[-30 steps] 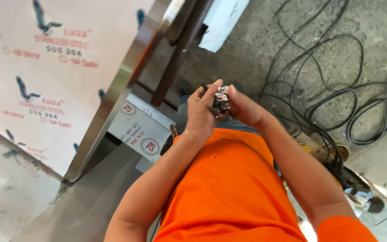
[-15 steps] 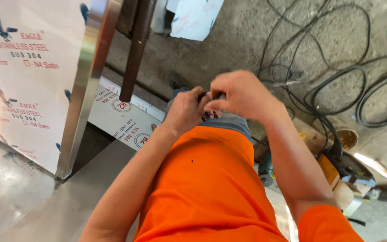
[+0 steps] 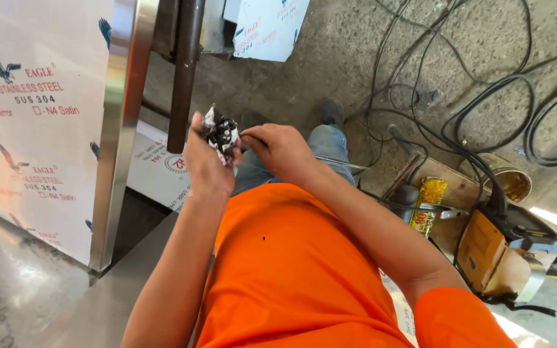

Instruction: The person positions a stainless steel sheet panel with protective film onto a metal frame, holding it steady while working around its edges. They use a rubber mallet to tap the panel and frame, reposition the panel, and handle a cloth bag and rag near the workbench.

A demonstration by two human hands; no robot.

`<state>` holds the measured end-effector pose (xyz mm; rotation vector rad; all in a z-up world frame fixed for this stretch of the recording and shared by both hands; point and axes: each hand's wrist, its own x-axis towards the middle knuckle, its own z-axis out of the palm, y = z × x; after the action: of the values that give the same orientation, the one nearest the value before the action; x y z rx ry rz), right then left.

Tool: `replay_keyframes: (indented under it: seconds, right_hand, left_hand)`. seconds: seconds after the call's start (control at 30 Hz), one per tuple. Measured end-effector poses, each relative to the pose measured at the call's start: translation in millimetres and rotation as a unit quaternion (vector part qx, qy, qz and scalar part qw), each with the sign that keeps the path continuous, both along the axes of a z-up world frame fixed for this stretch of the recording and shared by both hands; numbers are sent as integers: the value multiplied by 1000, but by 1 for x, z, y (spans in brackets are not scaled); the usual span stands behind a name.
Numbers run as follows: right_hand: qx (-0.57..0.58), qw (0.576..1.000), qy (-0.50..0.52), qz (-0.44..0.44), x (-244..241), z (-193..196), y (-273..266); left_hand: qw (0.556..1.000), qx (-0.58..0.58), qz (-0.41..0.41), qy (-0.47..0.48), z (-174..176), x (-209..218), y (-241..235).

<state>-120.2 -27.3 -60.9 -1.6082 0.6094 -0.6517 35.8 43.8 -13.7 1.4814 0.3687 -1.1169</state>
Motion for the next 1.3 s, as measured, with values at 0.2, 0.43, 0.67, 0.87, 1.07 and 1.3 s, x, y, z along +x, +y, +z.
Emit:
replay_keyframes:
  seconds: [0.2,0.43,0.67,0.87,1.07,1.3]
  right_hand:
    - [-119,976,176,55,-13,34,19]
    - [-288,920,118,238,-10,93,-39]
    - [95,924,-110,354,17,80,-100]
    - [400,882,-130,213,97,102,-49]
    - [560,801,-100,186,170,146,-36]
    - [592,708,-234,305,286,205,-38]
  left_hand:
    - [976,86,-12,-198,0,8,-12]
    - [561,105,-458,-681,-20,-5,27]
    - [923,-178,-258,-225,74,-37,6]
    - [905,-264,243,-229,90,1,-13]
    - [595,114,33,-795,145,39,24]
    - [811,-117,251,-516,131,110,33]
